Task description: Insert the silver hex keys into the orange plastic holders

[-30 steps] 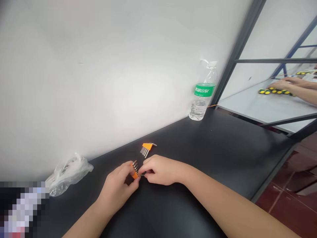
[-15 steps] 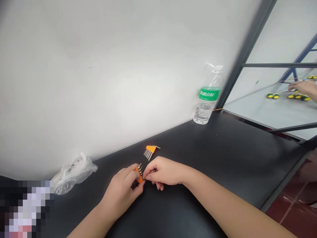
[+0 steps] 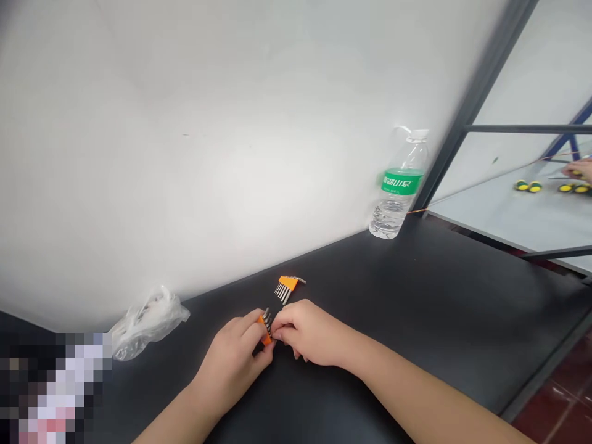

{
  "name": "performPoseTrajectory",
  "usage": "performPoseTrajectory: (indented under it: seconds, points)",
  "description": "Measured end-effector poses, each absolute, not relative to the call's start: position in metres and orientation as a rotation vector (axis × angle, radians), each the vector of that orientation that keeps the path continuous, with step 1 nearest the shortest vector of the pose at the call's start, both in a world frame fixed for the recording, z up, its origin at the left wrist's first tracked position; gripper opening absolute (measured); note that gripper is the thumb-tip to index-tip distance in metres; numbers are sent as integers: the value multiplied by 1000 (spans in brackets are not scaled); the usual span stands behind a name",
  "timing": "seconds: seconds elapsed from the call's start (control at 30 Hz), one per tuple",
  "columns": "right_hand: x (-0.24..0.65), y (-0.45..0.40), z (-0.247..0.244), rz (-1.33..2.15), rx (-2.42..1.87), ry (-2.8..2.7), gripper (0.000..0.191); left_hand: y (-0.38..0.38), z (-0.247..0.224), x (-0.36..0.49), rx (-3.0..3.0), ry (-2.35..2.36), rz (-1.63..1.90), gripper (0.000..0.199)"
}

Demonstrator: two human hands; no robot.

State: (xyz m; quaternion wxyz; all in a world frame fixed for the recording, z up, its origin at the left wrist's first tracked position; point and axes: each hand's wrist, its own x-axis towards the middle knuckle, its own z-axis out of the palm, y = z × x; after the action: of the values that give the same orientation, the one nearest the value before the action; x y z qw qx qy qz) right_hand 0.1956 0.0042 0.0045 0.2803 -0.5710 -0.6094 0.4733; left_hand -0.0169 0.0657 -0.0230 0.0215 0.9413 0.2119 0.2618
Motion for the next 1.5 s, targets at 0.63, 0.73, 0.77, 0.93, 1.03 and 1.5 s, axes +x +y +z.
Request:
performPoseTrajectory:
  seconds: [0.63,0.73,0.77,0.93,1.03,1.5]
  points:
    - [180,14,-11,1416,-1106,-1107,38,74,-26,-20,2488,897,964,11]
    - [180,15,-14,1443,-1064,-1103,31,73,-26,-19,2497,895,974,12]
    - [179,14,-15,1438,-1080,-1130,26,73,-26,-19,2510,892,969,12]
    - [175,9,-14,1165,-1329,-1390,15,72,-23,-19,2552,903,923,12]
    - [176,5,-7,928,-1382,-1585,19,72,-23,-20,2525,917,911,13]
    - [216,17,-3,446,-1507,-1806,20,73,-25,-17,2573,910,725,12]
